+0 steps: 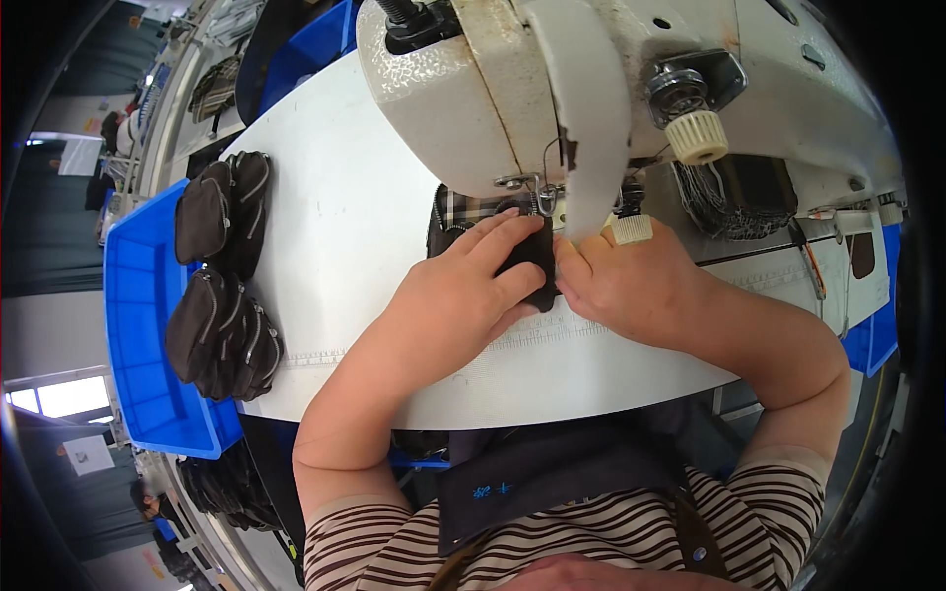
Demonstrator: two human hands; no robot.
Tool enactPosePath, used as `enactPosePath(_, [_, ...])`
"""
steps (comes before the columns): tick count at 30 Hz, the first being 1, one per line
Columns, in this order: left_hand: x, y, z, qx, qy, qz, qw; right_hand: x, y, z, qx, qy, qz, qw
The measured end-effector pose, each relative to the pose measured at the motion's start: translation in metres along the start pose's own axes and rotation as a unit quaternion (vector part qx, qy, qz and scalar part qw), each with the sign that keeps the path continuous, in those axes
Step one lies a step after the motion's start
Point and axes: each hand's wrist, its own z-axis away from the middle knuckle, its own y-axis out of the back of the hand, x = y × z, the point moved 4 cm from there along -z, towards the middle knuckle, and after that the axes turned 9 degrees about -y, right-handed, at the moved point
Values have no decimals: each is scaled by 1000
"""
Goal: Using an industrial sewing machine to stitch together small leather or fabric pouches.
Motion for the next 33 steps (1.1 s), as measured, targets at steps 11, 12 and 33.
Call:
enactPosePath(11, [3, 3, 0, 67, -67, -25, 995, -5, 1, -3, 62, 87, 30, 994])
enactPosePath(12, [5, 1, 0, 69, -68, -25, 995, -6, 0, -1, 62, 88, 32, 994])
enactPosePath(33, [-6, -14, -8, 92, -41, -77, 992, -9, -4, 2, 7, 61, 100, 993])
